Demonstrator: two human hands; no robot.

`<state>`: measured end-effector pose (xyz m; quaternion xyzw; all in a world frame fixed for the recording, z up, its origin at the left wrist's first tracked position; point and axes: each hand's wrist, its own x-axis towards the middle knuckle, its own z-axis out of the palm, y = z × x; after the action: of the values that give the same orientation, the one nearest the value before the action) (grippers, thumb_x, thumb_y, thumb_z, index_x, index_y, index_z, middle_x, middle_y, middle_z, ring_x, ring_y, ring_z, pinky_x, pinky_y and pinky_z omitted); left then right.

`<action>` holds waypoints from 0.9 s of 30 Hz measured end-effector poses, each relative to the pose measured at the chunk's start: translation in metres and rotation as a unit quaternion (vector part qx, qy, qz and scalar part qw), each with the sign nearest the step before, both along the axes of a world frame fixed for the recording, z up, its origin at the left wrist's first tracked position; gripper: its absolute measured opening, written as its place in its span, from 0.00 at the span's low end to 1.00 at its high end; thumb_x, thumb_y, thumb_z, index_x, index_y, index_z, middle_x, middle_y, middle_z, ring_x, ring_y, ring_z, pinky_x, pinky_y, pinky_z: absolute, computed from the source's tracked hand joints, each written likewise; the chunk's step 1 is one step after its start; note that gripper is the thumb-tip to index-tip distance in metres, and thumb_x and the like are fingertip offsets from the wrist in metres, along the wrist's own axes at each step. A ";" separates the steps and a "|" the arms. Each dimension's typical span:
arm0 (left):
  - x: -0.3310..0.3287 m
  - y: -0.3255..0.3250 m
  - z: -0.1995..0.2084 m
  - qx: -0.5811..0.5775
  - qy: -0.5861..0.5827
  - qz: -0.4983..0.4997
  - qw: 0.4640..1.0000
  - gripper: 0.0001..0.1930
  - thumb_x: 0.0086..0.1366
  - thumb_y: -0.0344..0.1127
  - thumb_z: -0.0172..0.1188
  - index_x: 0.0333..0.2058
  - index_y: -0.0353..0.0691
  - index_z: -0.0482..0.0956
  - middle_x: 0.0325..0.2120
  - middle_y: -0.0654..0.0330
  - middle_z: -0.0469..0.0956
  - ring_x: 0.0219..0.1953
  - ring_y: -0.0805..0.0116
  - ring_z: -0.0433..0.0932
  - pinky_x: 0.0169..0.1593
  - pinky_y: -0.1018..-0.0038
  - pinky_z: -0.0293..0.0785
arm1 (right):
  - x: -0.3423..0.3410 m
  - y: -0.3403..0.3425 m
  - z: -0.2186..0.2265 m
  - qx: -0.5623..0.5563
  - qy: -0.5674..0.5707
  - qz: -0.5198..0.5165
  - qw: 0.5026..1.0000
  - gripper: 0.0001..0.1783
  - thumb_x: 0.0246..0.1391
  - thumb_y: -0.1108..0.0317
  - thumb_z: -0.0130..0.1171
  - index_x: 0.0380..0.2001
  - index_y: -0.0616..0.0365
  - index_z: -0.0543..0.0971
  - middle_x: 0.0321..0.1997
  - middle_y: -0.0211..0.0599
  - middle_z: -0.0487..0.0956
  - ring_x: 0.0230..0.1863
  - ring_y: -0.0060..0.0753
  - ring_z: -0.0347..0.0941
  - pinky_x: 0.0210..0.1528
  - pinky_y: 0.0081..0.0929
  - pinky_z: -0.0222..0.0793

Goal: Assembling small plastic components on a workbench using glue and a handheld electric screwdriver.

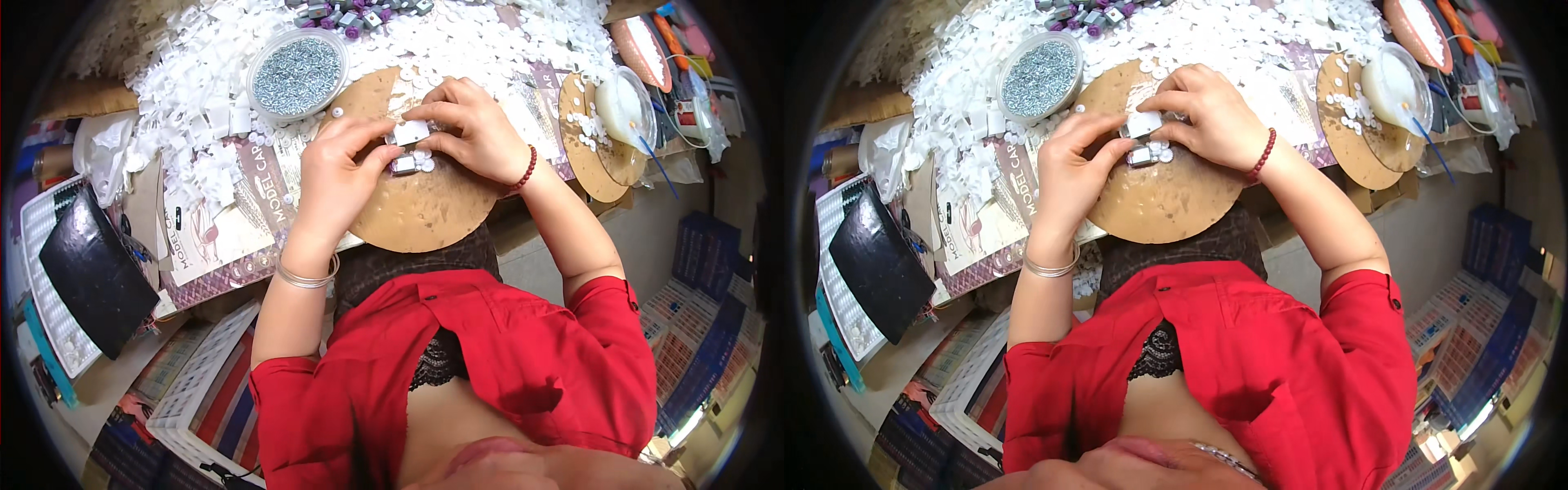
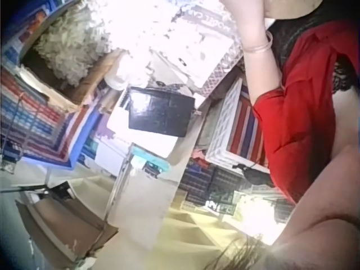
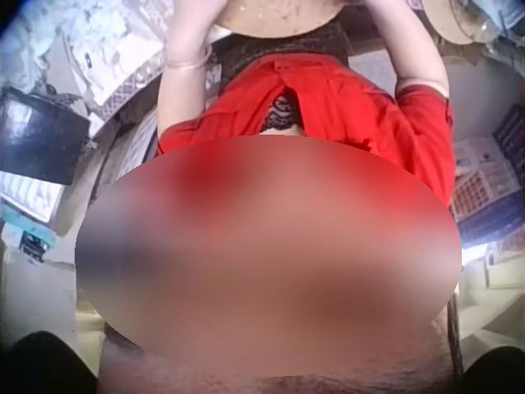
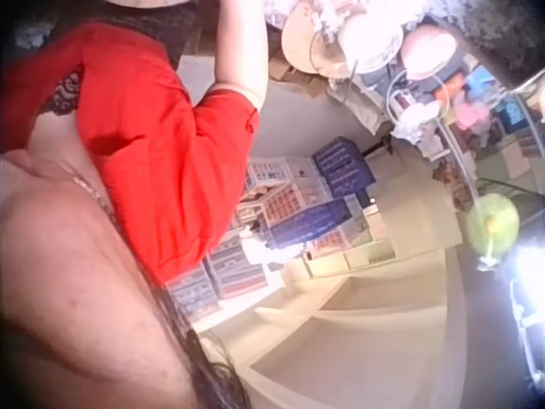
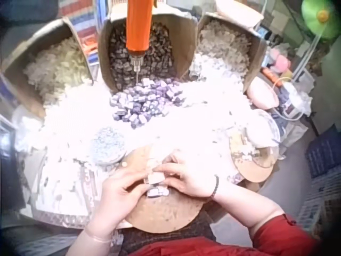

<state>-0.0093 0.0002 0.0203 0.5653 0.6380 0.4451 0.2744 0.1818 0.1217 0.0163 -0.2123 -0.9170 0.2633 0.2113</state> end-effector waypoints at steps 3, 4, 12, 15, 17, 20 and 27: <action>-0.002 0.002 -0.006 0.018 0.031 -0.009 0.999 0.10 0.54 0.28 0.70 0.37 0.35 0.86 0.33 0.54 0.83 0.35 0.57 0.81 0.40 0.67 0.76 | 0.000 0.003 0.000 -0.041 0.000 -0.005 0.999 0.16 0.46 0.65 0.71 0.41 0.50 0.86 0.38 0.35 0.80 0.46 0.43 0.73 0.51 0.37 0.70; -0.004 0.002 -0.008 0.018 0.043 -0.014 0.999 0.10 0.54 0.28 0.70 0.37 0.35 0.86 0.32 0.54 0.83 0.35 0.57 0.81 0.40 0.67 0.76 | 0.000 0.004 0.002 -0.058 -0.006 -0.005 0.998 0.14 0.46 0.65 0.71 0.40 0.50 0.86 0.37 0.35 0.80 0.46 0.43 0.74 0.51 0.37 0.70; -0.007 0.007 -0.009 0.025 0.124 -0.056 0.990 0.10 0.55 0.26 0.70 0.38 0.35 0.84 0.33 0.54 0.81 0.35 0.58 0.80 0.42 0.68 0.75 | -0.002 0.007 0.003 -0.015 -0.070 -0.001 0.997 0.09 0.48 0.65 0.70 0.34 0.51 0.85 0.33 0.36 0.79 0.43 0.44 0.73 0.47 0.37 0.71; -0.010 0.006 -0.006 0.014 0.127 -0.054 0.990 0.12 0.55 0.27 0.70 0.39 0.35 0.84 0.33 0.53 0.81 0.37 0.56 0.80 0.43 0.69 0.76 | 0.003 0.008 0.004 -0.043 -0.052 -0.006 0.998 0.10 0.52 0.64 0.67 0.38 0.52 0.83 0.36 0.37 0.80 0.46 0.46 0.75 0.49 0.39 0.72; -0.007 0.007 -0.007 0.042 0.116 -0.015 0.992 0.11 0.55 0.29 0.70 0.38 0.36 0.83 0.33 0.54 0.80 0.37 0.55 0.78 0.42 0.64 0.75 | 0.019 0.024 0.009 -0.061 -0.030 -0.110 0.992 0.09 0.55 0.67 0.64 0.40 0.54 0.83 0.40 0.40 0.81 0.46 0.48 0.77 0.50 0.39 0.73; -0.005 0.007 -0.010 0.025 0.118 0.034 0.992 0.11 0.57 0.29 0.69 0.40 0.36 0.82 0.35 0.54 0.79 0.38 0.55 0.78 0.43 0.64 0.75 | 0.066 0.084 -0.003 0.097 -0.058 -0.293 0.950 0.10 0.55 0.68 0.59 0.40 0.55 0.83 0.43 0.47 0.81 0.44 0.54 0.78 0.49 0.41 0.75; -0.002 -0.002 -0.009 0.051 0.147 0.050 0.987 0.13 0.57 0.29 0.69 0.42 0.36 0.82 0.38 0.51 0.77 0.40 0.52 0.78 0.44 0.65 0.74 | 0.099 0.184 -0.014 0.304 -0.251 -0.238 0.888 0.09 0.54 0.70 0.62 0.40 0.55 0.82 0.40 0.42 0.81 0.44 0.48 0.78 0.49 0.39 0.75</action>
<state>-0.0114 -0.0019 0.0117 0.6054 0.6753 0.4020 0.1259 0.2809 0.3056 0.0019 -0.4086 -0.8966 -0.1488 0.0842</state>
